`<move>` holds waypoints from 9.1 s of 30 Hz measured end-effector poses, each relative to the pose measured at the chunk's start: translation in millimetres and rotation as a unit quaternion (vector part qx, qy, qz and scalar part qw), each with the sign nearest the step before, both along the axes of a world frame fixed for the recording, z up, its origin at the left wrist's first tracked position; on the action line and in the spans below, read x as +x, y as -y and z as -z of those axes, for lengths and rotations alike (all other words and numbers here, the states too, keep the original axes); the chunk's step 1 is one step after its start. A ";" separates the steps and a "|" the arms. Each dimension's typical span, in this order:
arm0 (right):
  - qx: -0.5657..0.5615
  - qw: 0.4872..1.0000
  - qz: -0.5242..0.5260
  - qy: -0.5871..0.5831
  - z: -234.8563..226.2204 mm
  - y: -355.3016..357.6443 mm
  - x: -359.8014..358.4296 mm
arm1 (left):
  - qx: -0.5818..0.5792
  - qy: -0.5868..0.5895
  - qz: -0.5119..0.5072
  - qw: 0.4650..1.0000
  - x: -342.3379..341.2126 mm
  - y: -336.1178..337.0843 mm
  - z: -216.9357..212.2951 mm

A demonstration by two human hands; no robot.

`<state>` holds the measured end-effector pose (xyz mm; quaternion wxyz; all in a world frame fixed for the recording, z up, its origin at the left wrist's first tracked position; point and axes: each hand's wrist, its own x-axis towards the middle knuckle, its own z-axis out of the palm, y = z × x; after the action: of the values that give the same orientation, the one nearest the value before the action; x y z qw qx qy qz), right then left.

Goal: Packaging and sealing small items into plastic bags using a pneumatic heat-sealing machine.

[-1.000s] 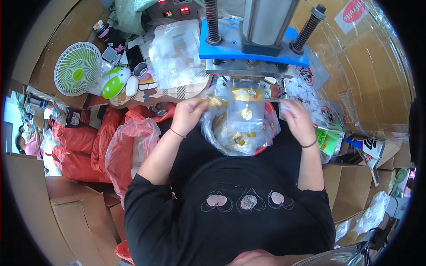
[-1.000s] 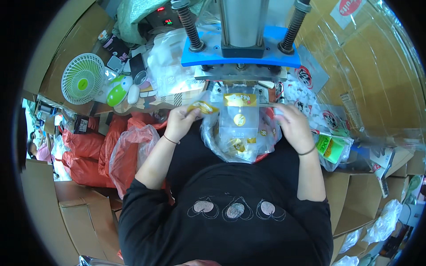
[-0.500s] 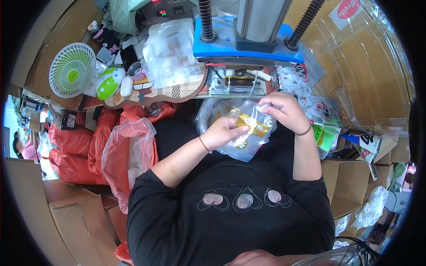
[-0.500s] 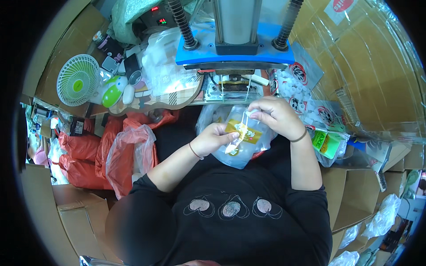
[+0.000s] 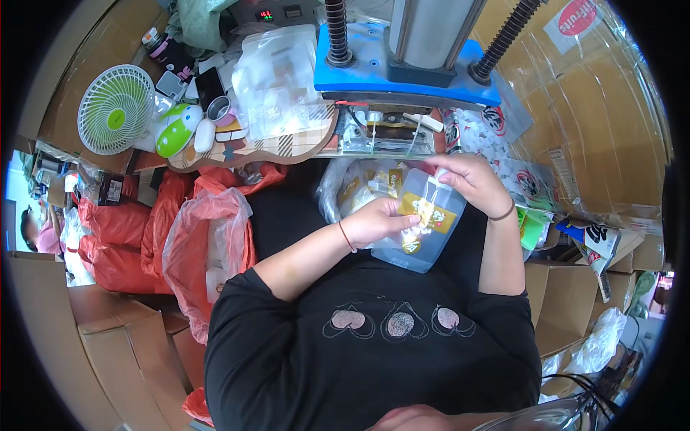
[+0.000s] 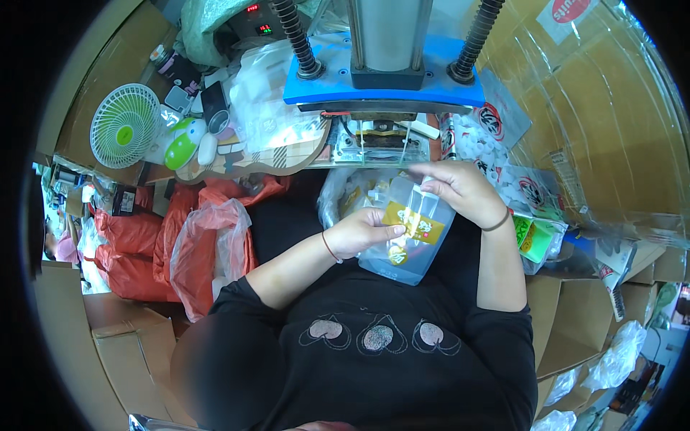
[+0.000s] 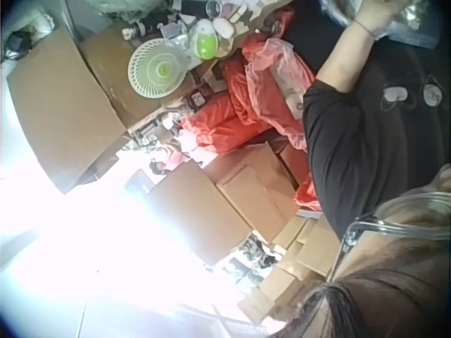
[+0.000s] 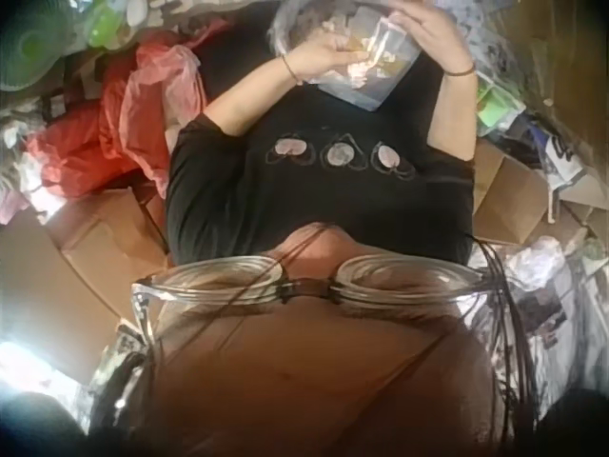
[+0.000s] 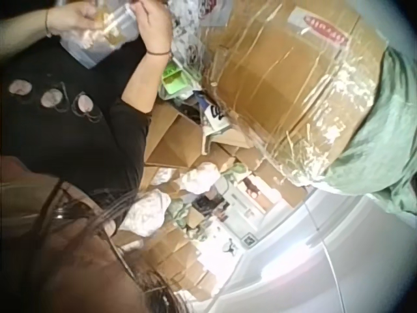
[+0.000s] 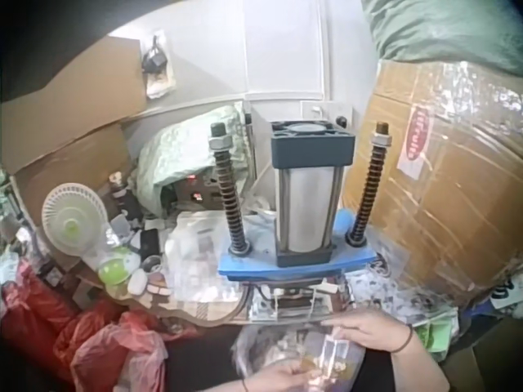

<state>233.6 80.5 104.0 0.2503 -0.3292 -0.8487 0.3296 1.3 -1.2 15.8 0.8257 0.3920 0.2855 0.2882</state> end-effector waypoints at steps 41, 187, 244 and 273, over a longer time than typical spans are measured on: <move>0.103 0.992 0.070 0.007 -0.9 11.6 -37.2 | 0.115 -0.122 -0.127 0.978 -36.6 1.7 -14.8; 0.127 0.960 0.247 -0.015 30.6 4.2 18.7 | 0.590 -0.657 -0.162 0.441 -152.0 -69.5 19.9; 0.161 0.930 0.309 0.119 64.7 -12.7 62.6 | 0.523 -0.722 -0.246 0.381 -152.5 -104.7 18.4; 0.081 0.989 0.124 0.008 3.2 14.6 -22.2 | 0.020 -0.032 -0.029 0.999 -26.4 -16.1 14.6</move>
<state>211.4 65.8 100.8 0.3080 -0.4133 -0.8272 0.2239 -25.1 14.9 1.2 0.7992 0.4092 0.3170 0.3055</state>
